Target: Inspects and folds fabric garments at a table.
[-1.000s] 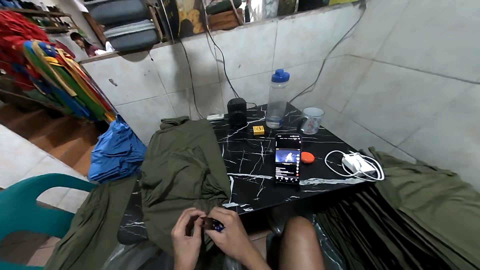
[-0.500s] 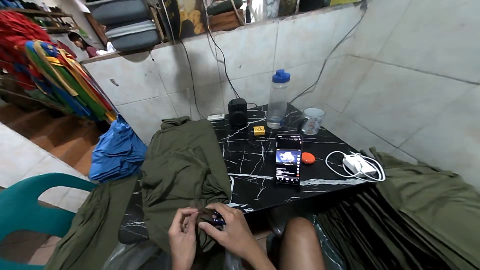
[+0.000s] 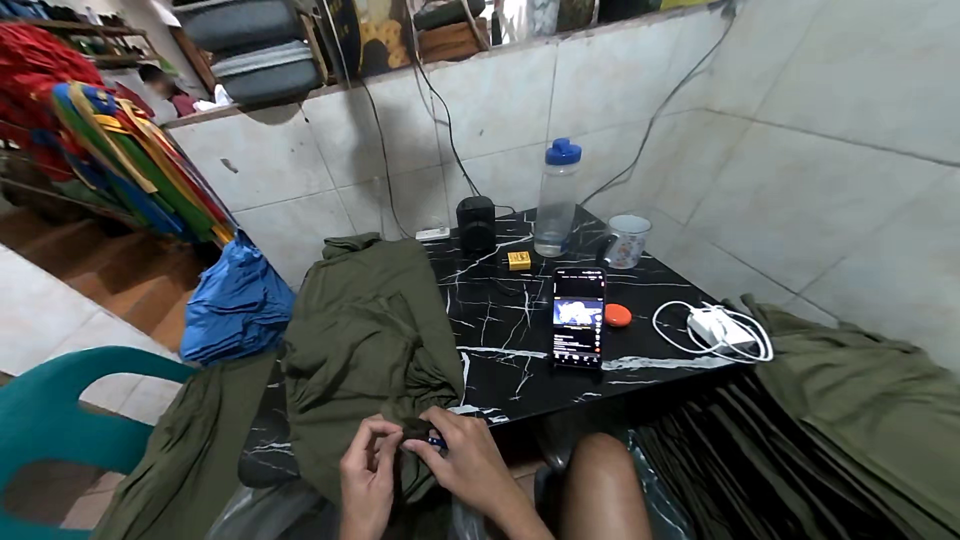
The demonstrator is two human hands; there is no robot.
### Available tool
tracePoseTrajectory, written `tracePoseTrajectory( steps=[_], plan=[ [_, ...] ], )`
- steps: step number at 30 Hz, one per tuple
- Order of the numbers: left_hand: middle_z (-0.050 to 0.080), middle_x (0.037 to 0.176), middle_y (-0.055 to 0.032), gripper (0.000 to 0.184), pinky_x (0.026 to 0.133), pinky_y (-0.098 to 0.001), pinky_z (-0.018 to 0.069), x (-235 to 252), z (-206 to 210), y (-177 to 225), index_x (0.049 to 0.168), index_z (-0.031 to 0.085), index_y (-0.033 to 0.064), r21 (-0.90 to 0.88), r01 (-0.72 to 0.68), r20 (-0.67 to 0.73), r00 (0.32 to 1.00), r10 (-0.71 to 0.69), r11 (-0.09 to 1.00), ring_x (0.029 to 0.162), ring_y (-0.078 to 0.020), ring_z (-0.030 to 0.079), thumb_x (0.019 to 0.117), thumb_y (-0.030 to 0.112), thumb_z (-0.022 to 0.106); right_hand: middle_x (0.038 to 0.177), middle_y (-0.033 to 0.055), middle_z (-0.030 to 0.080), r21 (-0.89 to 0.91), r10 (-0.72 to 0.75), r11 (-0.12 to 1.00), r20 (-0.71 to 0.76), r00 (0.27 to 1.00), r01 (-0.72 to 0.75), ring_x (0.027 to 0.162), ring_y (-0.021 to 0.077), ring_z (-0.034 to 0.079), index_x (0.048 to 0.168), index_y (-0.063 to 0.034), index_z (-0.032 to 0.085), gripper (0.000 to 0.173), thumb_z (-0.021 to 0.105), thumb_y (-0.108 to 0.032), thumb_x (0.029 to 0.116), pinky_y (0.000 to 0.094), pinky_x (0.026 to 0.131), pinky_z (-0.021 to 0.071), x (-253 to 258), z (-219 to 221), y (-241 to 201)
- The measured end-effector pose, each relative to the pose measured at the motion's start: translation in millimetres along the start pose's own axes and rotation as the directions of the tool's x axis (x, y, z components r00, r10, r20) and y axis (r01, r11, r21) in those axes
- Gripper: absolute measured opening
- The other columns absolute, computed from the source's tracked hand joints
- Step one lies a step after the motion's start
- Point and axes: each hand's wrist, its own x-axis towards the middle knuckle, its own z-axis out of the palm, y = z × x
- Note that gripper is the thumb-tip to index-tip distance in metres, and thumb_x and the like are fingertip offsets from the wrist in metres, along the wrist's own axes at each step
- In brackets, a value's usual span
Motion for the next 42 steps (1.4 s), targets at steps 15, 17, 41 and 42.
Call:
tracePoseTrajectory(
  steps=[15,17,41,42],
  plan=[
    [0.069,0.113,-0.0075,0.014,0.079,-0.0257,0.0614,-4,1,8,0.107,0.058,0.0013,-0.01,0.009,-0.014,1.0,-0.009,1.0,0.099,-0.0126,0.07,0.1032,0.014,0.054,0.108,0.0055,0.072,0.062,0.118,0.992,-0.15,0.982,-0.109,0.081,0.0154,0.071,0.119,-0.0102,0.068,0.037,0.077,-0.03,0.0886,0.036,0.066,0.0604,0,21,-12],
    [0.07,0.115,-0.0094,0.013,0.072,-0.0292,0.0646,-6,-3,14,0.108,0.055,0.0003,0.018,-0.009,-0.021,1.0,0.009,1.0,0.091,-0.0152,0.073,0.105,0.012,0.05,0.104,0.0072,0.072,0.106,0.121,0.989,-0.153,0.981,-0.105,0.084,0.0171,0.071,0.113,-0.0074,0.071,0.032,0.077,-0.014,0.0824,0.0361,0.071,0.0615,0,22,-10],
    [0.016,0.171,-0.0123,0.076,0.112,-0.0673,0.0368,68,-2,-40,0.156,0.044,0.0314,0.634,-0.09,0.231,0.97,-0.078,0.768,0.156,-0.0418,0.017,0.0913,0.067,0.059,0.128,0.0194,0.063,-0.282,0.442,0.892,0.375,0.815,-0.354,0.097,0.0353,0.07,0.125,-0.0033,0.064,0.038,0.065,-0.029,0.097,0.0528,0.083,0.0581,10,-12,-34],
    [0.013,0.172,-0.0095,0.076,0.111,-0.0685,0.0373,73,0,-46,0.157,0.042,0.0308,0.645,-0.08,0.254,0.961,-0.114,0.76,0.157,-0.0406,0.014,0.0914,0.066,0.06,0.124,0.0193,0.065,-0.262,0.413,0.906,0.382,0.826,-0.332,0.097,0.0358,0.07,0.123,-0.0025,0.064,0.033,0.065,-0.022,0.0959,0.0534,0.083,0.0578,9,-11,-34]
  ],
)
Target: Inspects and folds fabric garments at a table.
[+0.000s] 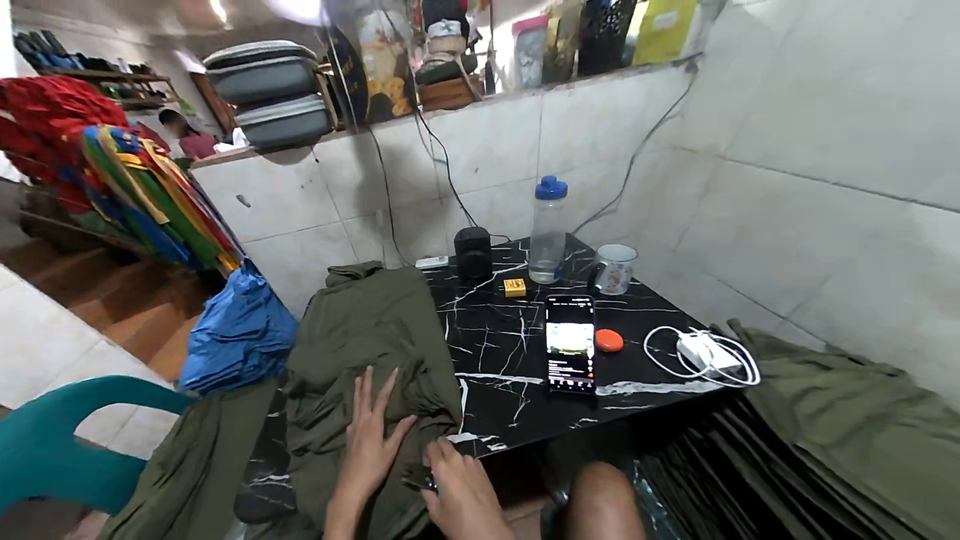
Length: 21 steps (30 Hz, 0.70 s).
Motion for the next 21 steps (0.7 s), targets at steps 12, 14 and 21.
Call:
tracePoseTrajectory(
  steps=[12,14,21],
  plan=[
    [0.023,0.17,-0.0093,0.061,0.123,-0.057,0.0289,4,-14,-28,0.157,0.044,0.0247,-0.09,-0.119,0.054,0.991,0.124,0.989,0.157,-0.035,0.018,0.0994,0.039,0.058,0.106,0.0062,0.072,0.36,-0.081,0.863,-0.594,0.8,0.355,0.095,0.0152,0.07,0.108,-0.0062,0.073,0.022,0.069,-0.003,0.0865,0.0355,0.084,0.0609,7,0,32],
    [0.028,0.168,-0.0125,0.063,0.124,-0.0553,0.029,-21,-18,-16,0.159,0.041,0.0207,-0.122,-0.119,0.007,0.993,0.121,0.985,0.155,-0.0352,0.024,0.1022,0.046,0.054,0.103,0.0069,0.072,0.216,-0.005,0.925,-0.816,0.578,0.313,0.089,0.0138,0.07,0.107,-0.0041,0.072,0.021,0.068,-0.003,0.0864,0.0319,0.076,0.0618,7,-27,67],
    [0.042,0.158,-0.0218,0.071,0.121,-0.0626,0.0255,-94,-2,10,0.143,0.06,0.0139,-0.112,-0.191,0.021,0.981,0.195,0.975,0.15,-0.0424,0.032,0.0887,0.059,0.071,0.088,0.0116,0.067,0.296,0.285,0.954,-0.945,0.164,0.047,0.075,0.018,0.064,0.106,0.002,0.068,0.031,0.071,-0.026,0.0954,0.0364,0.068,0.0551,-20,-89,171]
  ],
)
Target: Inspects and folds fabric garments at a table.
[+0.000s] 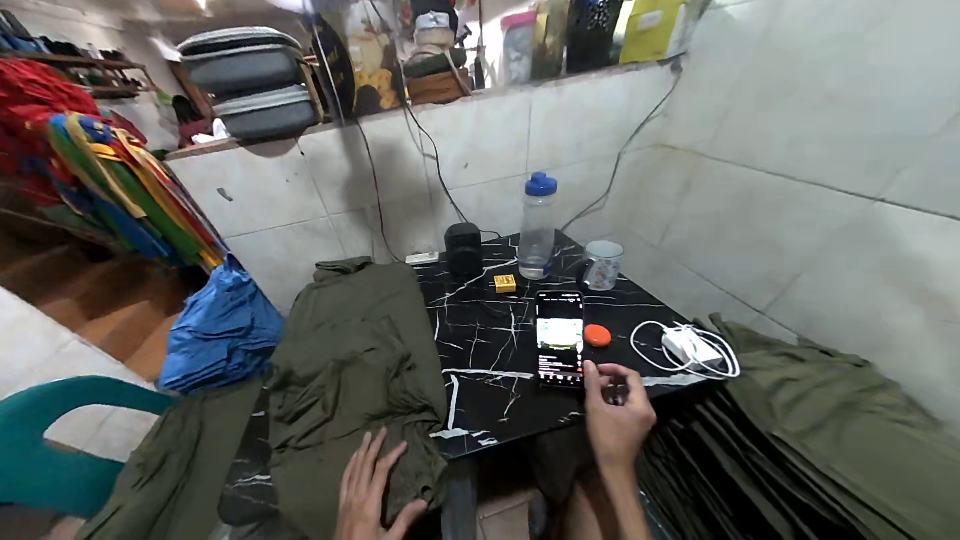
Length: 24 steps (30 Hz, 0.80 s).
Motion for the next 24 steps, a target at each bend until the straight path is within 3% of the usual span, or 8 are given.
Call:
tracePoseTrajectory(
  steps=[4,7,13,16,18,20,22,24],
  plan=[
    [0.037,0.162,-0.0192,0.073,0.12,-0.0638,0.0227,-6,13,-3,0.141,0.061,0.0276,0.157,-0.013,0.01,1.0,0.012,0.988,0.152,-0.0421,0.028,0.0817,0.069,0.071,0.085,0.009,0.064,-0.043,0.083,0.996,-0.011,0.996,-0.084,0.074,0.0178,0.061,0.103,-0.0003,0.067,0.037,0.074,-0.035,0.0927,0.0385,0.067,0.0512,12,-1,12],
    [0.038,0.162,-0.0176,0.07,0.12,-0.062,0.0235,-6,14,-4,0.141,0.061,0.0298,0.17,-0.009,0.001,1.0,0.009,0.985,0.152,-0.0403,0.028,0.0825,0.067,0.072,0.089,0.0122,0.066,-0.055,0.095,0.994,0.0,0.995,-0.095,0.079,0.0224,0.064,0.104,0.0004,0.068,0.039,0.075,-0.037,0.0922,0.0438,0.07,0.0524,18,5,13],
    [0.038,0.162,-0.0151,0.069,0.121,-0.0607,0.0237,-7,17,-6,0.14,0.06,0.0325,0.171,-0.006,-0.024,1.0,0.01,0.985,0.152,-0.0383,0.029,0.0824,0.069,0.071,0.086,0.0118,0.065,-0.071,0.103,0.992,-0.006,0.995,-0.103,0.076,0.0227,0.062,0.104,0.0008,0.067,0.038,0.078,-0.033,0.0904,0.0438,0.069,0.0513,21,12,16],
    [0.037,0.163,-0.0133,0.069,0.121,-0.0605,0.0227,-6,15,-5,0.143,0.059,0.0325,0.132,0.002,-0.018,1.0,0.001,0.991,0.153,-0.037,0.028,0.0839,0.068,0.07,0.09,0.0103,0.065,-0.005,0.12,0.993,-0.038,0.992,-0.12,0.082,0.0186,0.063,0.102,-0.0003,0.067,0.034,0.071,-0.033,0.0957,0.0383,0.073,0.051,19,7,13],
    [0.041,0.162,-0.0106,0.067,0.123,-0.0598,0.0208,-8,11,-7,0.145,0.059,0.0265,-0.001,0.002,-0.039,0.999,-0.002,1.0,0.154,-0.0333,0.029,0.0875,0.059,0.072,0.089,0.0089,0.064,0.046,0.105,0.994,-0.085,0.991,-0.102,0.08,0.0117,0.06,0.102,0.0015,0.067,0.029,0.065,-0.028,0.1004,0.0281,0.07,0.0493,14,3,10],
    [0.054,0.152,-0.0074,0.049,0.124,-0.0565,0.024,-11,11,-12,0.134,0.067,0.02,-0.194,-0.026,-0.133,0.991,0.0,0.981,0.15,-0.0289,0.038,0.0914,0.042,0.075,0.084,0.0056,0.061,0.097,0.048,0.995,-0.137,0.989,-0.035,0.071,0.0035,0.055,0.099,0.0038,0.066,0.025,0.062,-0.021,0.1009,0.0182,0.063,0.0446,5,3,4],
    [0.065,0.14,-0.0055,0.025,0.124,-0.0529,0.0298,-14,12,-17,0.116,0.077,0.0195,-0.323,-0.066,-0.214,0.977,-0.005,0.944,0.144,-0.0271,0.047,0.0942,0.03,0.074,0.081,0.0053,0.061,0.153,-0.027,0.987,-0.121,0.992,0.045,0.065,0.0006,0.052,0.097,0.0065,0.066,0.023,0.061,-0.016,0.1003,0.0156,0.059,0.0429,-10,7,-11],
    [0.073,0.127,-0.0032,0.012,0.123,-0.0502,0.0336,-16,12,-19,0.104,0.08,0.0203,-0.389,-0.092,-0.251,0.968,-0.009,0.917,0.137,-0.0258,0.056,0.096,0.024,0.072,0.079,0.0052,0.064,0.201,-0.133,0.97,-0.027,0.991,0.136,0.065,0.0011,0.057,0.092,0.0054,0.068,0.022,0.06,-0.013,0.0991,0.0167,0.059,0.0487,-31,15,-35]
  ],
)
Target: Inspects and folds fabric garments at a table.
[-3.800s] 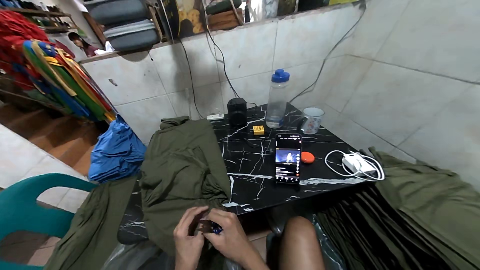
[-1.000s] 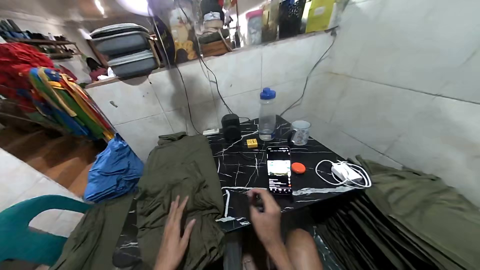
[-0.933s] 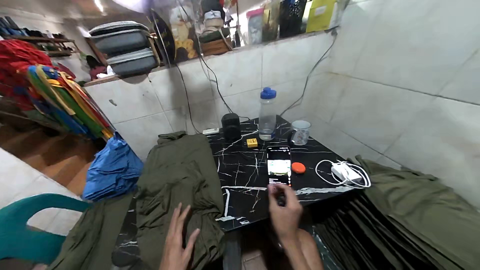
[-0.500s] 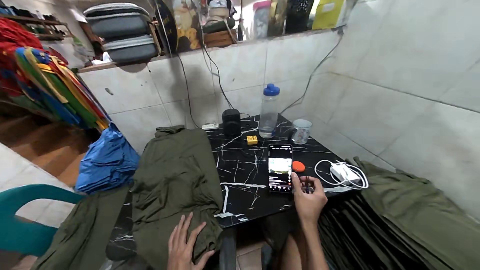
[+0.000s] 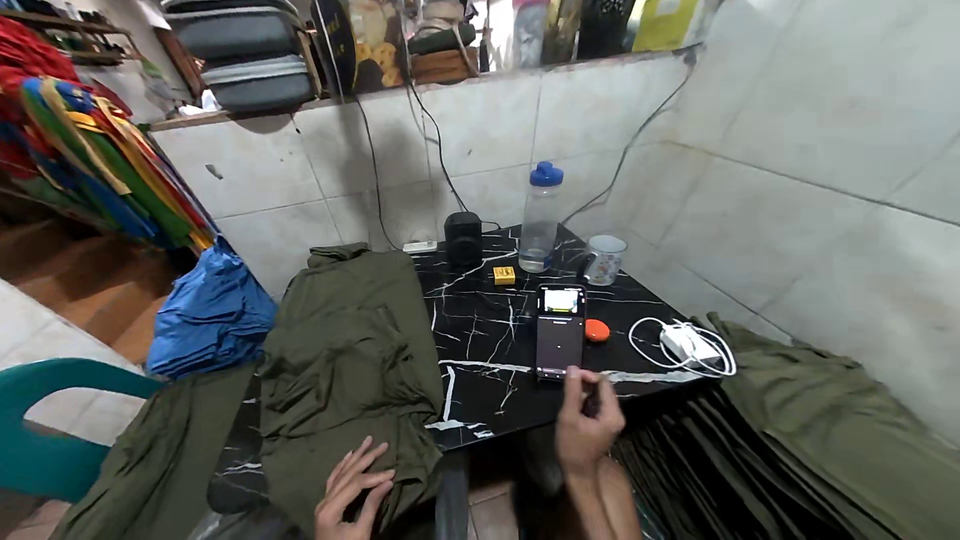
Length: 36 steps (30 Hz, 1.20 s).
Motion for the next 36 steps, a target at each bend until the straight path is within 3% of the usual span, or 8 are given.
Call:
tracePoseTrajectory(
  steps=[4,8,10,13,18,22,27,36],
  plan=[
    [0.078,0.11,-0.0001,0.01,0.12,-0.0467,0.0369,-1,4,0,0.098,0.079,0.0185,-0.018,-0.01,-0.054,0.999,0.009,1.0,0.126,-0.0227,0.064,0.0976,0.022,0.069,0.079,0.0026,0.069,0.208,-0.038,0.976,0.444,0.895,-0.062,0.067,0.0054,0.064,0.088,-0.0027,0.073,0.02,0.064,-0.017,0.0988,0.0222,0.06,0.0564,-59,37,-51],
    [0.076,0.105,0.0004,0.008,0.114,-0.0434,0.046,-7,7,5,0.099,0.071,0.0147,-0.082,-0.004,-0.133,0.991,-0.007,0.997,0.116,-0.0185,0.068,0.0998,0.018,0.064,0.107,0.0087,0.073,0.209,-0.118,0.957,0.913,0.39,-0.2,0.099,0.0187,0.07,0.11,-0.0071,0.074,0.018,0.068,-0.016,0.0964,0.0396,0.089,0.0586,-105,55,-73],
    [0.073,0.103,0.0026,0.006,0.102,-0.0343,0.0548,-7,3,15,0.1,0.069,0.0138,-0.125,0.024,-0.157,0.987,-0.043,0.992,0.105,-0.0117,0.069,0.0995,0.013,0.063,0.105,0.0104,0.072,0.176,-0.116,0.947,0.967,0.225,-0.269,0.096,0.0219,0.07,0.117,-0.0062,0.069,0.021,0.064,-0.014,0.0982,0.0438,0.088,0.0577,-112,60,-72],
    [0.071,0.101,0.0041,0.004,0.09,-0.0238,0.0583,-7,0,31,0.098,0.068,0.0123,-0.11,0.032,-0.148,0.988,-0.048,0.993,0.098,-0.0054,0.068,0.0995,0.012,0.063,0.08,0.0062,0.069,0.082,0.049,0.857,0.97,0.238,-0.508,0.07,0.0147,0.067,0.106,-0.0028,0.065,0.029,0.056,-0.03,0.106,0.0341,0.071,0.0567,-114,63,-74],
    [0.07,0.1,0.0008,0.008,0.094,-0.0246,0.0541,-8,5,37,0.096,0.072,0.0128,0.055,-0.01,-0.112,0.994,0.016,0.998,0.103,-0.0078,0.065,0.0963,0.02,0.07,0.072,0.0019,0.058,0.04,0.078,0.774,0.984,0.158,-0.632,0.065,0.0073,0.054,0.087,-0.0006,0.067,0.036,0.069,-0.035,0.0983,0.0262,0.063,0.0468,-115,63,-70],
    [0.068,0.115,-0.0058,0.043,0.1,-0.0303,0.0546,-14,-2,37,0.115,0.071,0.01,0.098,0.067,-0.101,0.993,-0.057,0.993,0.114,-0.0138,0.063,0.081,0.03,0.088,0.083,0.0016,0.066,0.017,0.11,0.751,0.982,0.151,-0.66,0.071,0.005,0.059,0.098,-0.0014,0.07,0.023,0.073,-0.024,0.0944,0.0238,0.068,0.0505,-109,60,-66],
    [0.075,0.098,-0.0045,0.008,0.093,-0.0232,0.0573,-20,-16,37,0.096,0.079,0.0068,0.123,0.033,-0.059,0.998,-0.026,0.992,0.1,-0.0082,0.07,0.0889,0.009,0.077,0.086,0.0015,0.065,0.054,0.087,0.734,0.981,0.173,-0.677,0.072,0.0036,0.058,0.096,-0.0018,0.07,0.024,0.075,-0.025,0.0933,0.0219,0.067,0.0495,-115,59,-66],
    [0.073,0.088,-0.0046,0.011,0.076,-0.0188,0.058,-14,-20,56,0.094,0.079,0.0038,0.2,0.072,-0.122,0.991,-0.048,0.977,0.082,-0.0043,0.068,0.088,0.012,0.078,0.086,0.0024,0.063,-0.005,0.17,0.746,0.968,0.183,-0.666,0.065,0.0059,0.053,0.104,-0.0018,0.069,0.031,0.079,-0.026,0.0885,0.0236,0.061,0.0466,-114,58,-76]
  ],
)
